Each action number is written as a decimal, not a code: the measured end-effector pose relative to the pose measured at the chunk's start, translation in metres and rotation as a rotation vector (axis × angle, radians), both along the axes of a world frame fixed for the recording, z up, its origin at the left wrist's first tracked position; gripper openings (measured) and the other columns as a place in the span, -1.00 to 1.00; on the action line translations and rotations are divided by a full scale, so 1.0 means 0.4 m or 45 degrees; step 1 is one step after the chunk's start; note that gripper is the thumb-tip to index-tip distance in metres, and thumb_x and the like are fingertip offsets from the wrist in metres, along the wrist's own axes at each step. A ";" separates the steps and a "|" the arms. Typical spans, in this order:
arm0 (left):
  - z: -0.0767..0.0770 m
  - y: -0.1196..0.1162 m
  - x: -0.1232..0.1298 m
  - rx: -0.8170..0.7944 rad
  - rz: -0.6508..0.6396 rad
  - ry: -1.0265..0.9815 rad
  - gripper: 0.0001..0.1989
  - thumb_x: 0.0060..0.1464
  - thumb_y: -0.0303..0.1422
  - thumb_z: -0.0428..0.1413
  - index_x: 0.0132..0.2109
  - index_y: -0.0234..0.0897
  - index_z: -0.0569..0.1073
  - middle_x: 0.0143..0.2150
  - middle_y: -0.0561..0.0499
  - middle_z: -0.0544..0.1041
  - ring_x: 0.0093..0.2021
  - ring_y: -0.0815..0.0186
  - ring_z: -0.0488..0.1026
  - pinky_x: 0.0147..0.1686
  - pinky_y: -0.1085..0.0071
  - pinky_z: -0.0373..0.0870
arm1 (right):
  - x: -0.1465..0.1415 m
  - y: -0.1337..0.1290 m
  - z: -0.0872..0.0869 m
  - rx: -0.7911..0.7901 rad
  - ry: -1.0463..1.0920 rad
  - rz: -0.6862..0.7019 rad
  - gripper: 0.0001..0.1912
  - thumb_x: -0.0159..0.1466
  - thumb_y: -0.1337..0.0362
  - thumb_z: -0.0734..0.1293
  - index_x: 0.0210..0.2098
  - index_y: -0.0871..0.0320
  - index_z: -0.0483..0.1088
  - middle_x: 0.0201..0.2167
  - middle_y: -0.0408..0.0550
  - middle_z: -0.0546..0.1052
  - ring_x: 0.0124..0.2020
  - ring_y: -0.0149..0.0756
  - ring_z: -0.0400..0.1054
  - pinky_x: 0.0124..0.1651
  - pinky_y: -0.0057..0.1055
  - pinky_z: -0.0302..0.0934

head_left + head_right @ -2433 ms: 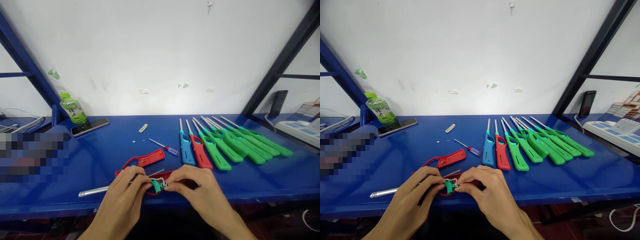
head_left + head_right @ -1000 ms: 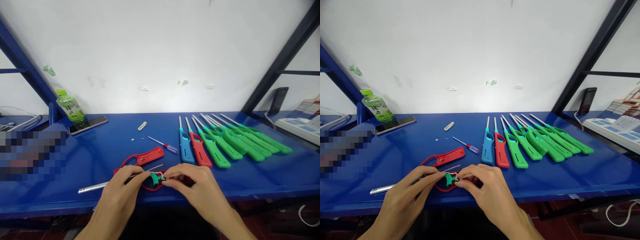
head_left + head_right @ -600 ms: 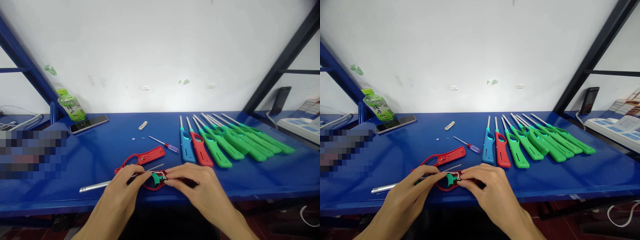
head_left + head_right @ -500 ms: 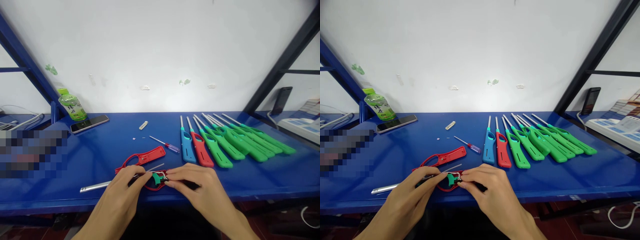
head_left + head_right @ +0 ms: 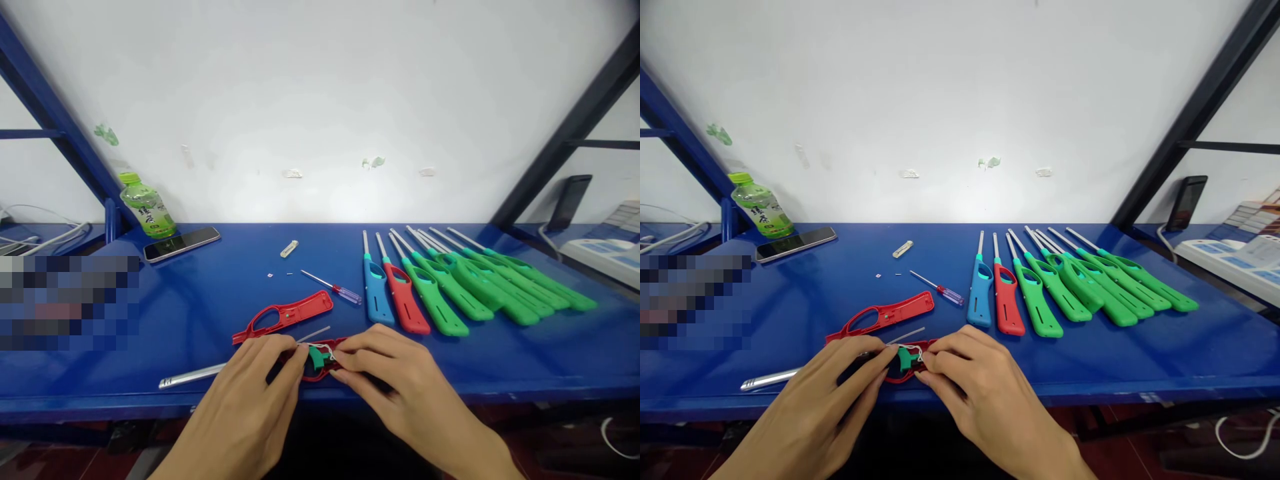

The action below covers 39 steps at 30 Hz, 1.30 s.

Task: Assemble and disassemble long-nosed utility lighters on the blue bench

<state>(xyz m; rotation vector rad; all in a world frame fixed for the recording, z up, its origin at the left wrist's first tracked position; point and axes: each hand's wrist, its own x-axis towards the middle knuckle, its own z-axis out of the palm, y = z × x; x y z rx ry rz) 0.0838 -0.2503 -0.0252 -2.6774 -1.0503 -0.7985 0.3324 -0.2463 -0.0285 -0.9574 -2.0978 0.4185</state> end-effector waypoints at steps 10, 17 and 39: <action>0.038 0.030 0.013 0.282 -0.070 0.147 -0.65 0.51 -0.60 -0.14 0.06 -0.36 0.54 -0.11 -0.08 0.60 -0.12 0.17 0.55 -0.05 0.22 0.46 | 0.016 0.001 -0.010 0.094 -0.103 -0.116 -0.87 0.47 0.31 0.44 -0.05 -0.01 0.64 0.13 -0.07 0.62 0.16 -0.09 0.44 0.25 -0.09 0.32; 0.059 0.051 0.031 0.479 -0.144 0.212 -0.55 0.51 -0.61 -0.19 -0.13 -0.41 0.59 -0.28 -0.04 0.59 -0.27 0.18 0.54 -0.12 0.18 0.43 | 0.014 0.012 -0.016 -0.018 -0.007 -0.033 -0.87 0.47 0.36 0.43 -0.11 0.05 0.66 0.00 -0.10 0.70 -0.04 -0.19 0.52 0.03 -0.27 0.43; 0.038 0.008 -0.121 0.024 0.108 0.006 -0.76 0.50 -0.43 0.03 0.14 -0.15 0.55 0.02 -0.03 0.58 -0.05 0.20 0.51 -0.06 0.29 0.46 | 0.017 0.011 -0.001 -0.156 0.054 -0.023 -0.86 0.43 0.36 0.47 -0.14 -0.01 0.69 0.01 -0.13 0.70 -0.01 -0.24 0.55 0.07 -0.35 0.44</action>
